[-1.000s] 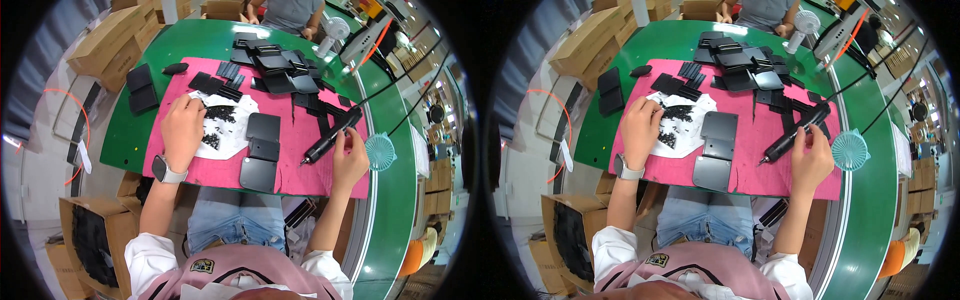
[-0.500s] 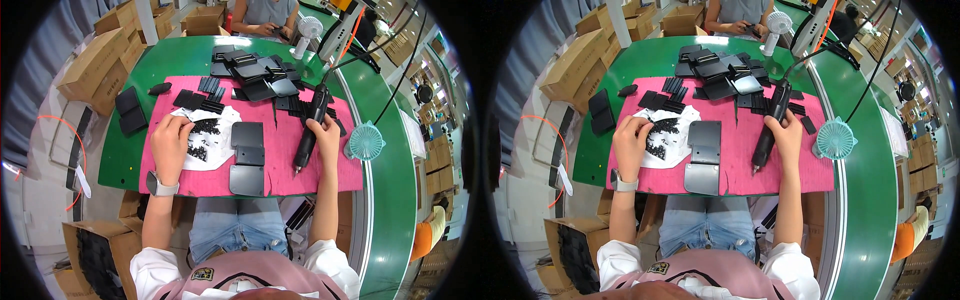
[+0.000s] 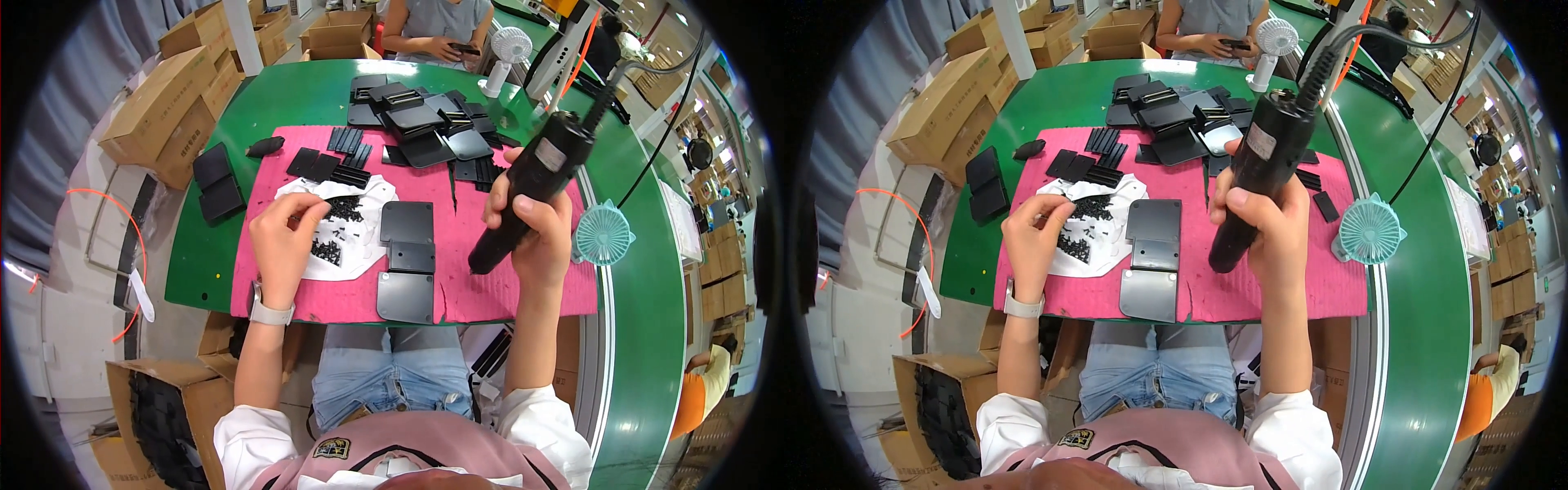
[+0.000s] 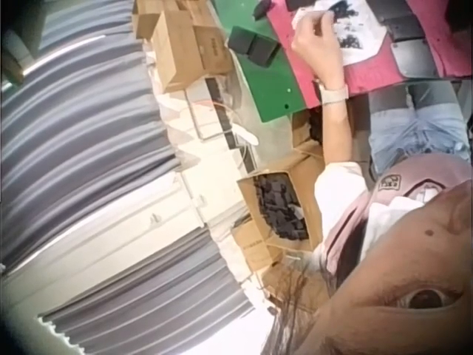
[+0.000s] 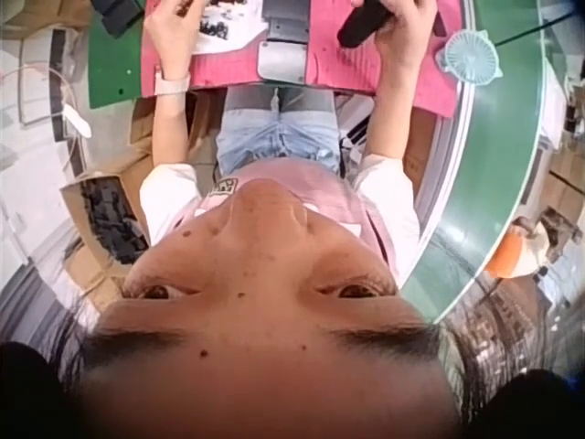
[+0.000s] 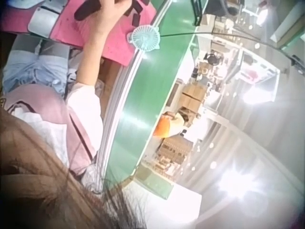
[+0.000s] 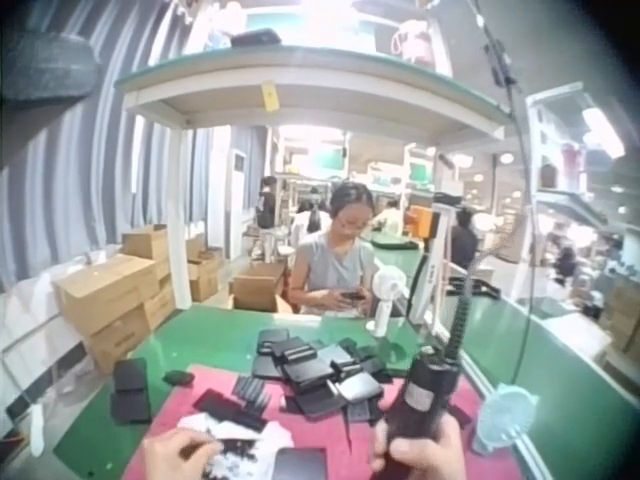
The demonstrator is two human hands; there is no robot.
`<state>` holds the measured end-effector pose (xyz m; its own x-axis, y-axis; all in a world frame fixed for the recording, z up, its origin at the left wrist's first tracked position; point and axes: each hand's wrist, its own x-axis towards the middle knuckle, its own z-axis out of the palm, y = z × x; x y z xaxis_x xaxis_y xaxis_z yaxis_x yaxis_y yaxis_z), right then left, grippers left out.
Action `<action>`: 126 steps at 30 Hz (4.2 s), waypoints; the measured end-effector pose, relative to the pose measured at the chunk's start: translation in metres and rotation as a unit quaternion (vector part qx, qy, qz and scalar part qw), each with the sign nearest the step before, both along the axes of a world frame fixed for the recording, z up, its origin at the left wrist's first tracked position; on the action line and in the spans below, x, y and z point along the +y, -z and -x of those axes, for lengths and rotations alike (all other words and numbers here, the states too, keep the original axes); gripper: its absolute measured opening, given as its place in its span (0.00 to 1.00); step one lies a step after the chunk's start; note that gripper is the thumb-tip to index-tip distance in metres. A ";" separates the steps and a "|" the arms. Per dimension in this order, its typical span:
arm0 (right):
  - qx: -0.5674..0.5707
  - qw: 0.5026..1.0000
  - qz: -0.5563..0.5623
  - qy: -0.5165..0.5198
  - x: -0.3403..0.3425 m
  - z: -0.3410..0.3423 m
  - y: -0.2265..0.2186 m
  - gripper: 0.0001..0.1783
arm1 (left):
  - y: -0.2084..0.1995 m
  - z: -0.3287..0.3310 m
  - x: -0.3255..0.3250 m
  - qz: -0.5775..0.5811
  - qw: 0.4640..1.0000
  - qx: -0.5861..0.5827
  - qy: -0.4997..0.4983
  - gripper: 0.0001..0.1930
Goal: Assembling plastic components by inserting screws and attaching parts at a workbench.
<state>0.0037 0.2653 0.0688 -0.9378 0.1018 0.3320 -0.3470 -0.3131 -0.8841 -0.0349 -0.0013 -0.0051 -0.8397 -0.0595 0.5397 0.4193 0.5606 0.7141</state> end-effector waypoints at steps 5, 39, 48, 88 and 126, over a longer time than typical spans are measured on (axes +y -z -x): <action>0.136 0.985 0.032 -0.097 -0.012 -0.008 -0.010 0.30 | -0.006 -0.021 0.021 -0.260 0.906 -0.224 0.249 0.05; 0.130 0.970 0.124 -0.164 -0.029 -0.015 -0.002 0.22 | -0.008 -0.059 0.043 -0.194 0.895 -0.216 0.339 0.07; 0.038 0.944 0.278 -0.174 -0.021 -0.001 0.002 0.20 | 0.005 -0.055 0.043 -0.359 0.841 -0.234 0.330 0.03; 0.134 0.981 -0.099 -0.101 -0.039 0.017 0.012 0.16 | 0.014 -0.047 0.058 -0.122 0.957 -0.214 0.155 0.10; 0.263 0.900 0.163 -0.307 -0.035 0.016 0.017 0.27 | 0.024 -0.054 0.042 -0.420 0.828 -0.236 0.287 0.13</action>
